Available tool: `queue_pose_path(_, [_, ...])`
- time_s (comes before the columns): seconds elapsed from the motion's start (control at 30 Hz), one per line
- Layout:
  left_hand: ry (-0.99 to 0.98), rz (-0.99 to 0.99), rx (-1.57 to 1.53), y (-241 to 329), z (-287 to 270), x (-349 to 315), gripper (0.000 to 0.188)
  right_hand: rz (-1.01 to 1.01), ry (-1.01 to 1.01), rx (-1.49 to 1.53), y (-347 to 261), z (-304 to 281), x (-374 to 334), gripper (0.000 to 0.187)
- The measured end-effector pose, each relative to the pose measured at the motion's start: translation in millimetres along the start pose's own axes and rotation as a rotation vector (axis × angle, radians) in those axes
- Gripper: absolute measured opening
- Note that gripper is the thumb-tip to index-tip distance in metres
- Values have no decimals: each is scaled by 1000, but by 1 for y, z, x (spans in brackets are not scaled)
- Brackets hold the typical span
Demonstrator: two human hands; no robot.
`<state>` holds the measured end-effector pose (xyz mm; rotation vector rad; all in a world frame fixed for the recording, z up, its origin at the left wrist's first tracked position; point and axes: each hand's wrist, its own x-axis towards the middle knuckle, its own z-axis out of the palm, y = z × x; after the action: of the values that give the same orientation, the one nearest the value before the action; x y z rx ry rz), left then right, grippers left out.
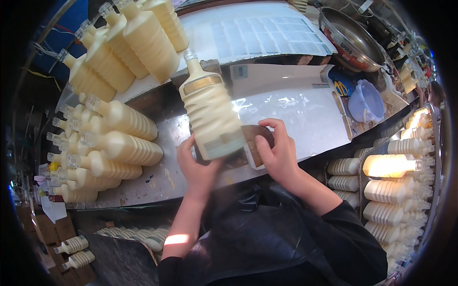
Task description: The person applies adhesive labels to the bodies of several translucent plastic bottles. They pick up each bottle, smooth the label onto the surface, and place the finished bottle aside on a nearby tray.
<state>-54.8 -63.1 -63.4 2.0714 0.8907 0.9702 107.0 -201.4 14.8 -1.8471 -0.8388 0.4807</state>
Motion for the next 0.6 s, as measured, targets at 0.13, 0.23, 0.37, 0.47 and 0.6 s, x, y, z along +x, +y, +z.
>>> queue_pose_path(0.13, [122, 148, 88, 24, 10, 4, 82, -128, -26, -143, -15, 8, -5, 28])
queue_pose_path(0.23, [176, 183, 109, 32, 16, 6, 80, -223, 9, -261, -29, 14, -6, 27])
queue_pose_path(0.37, [182, 191, 150, 27, 20, 6, 83, -286, 17, -318, -37, 22, -7, 28])
queue_pose_path(0.47, [192, 183, 174, 26, 19, 4, 84, -277, -46, -357, -42, 30, -12, 28])
queue_pose_path(0.6, [150, 153, 153, 27, 15, 5, 81, -255, -39, -403, -40, 22, -9, 28])
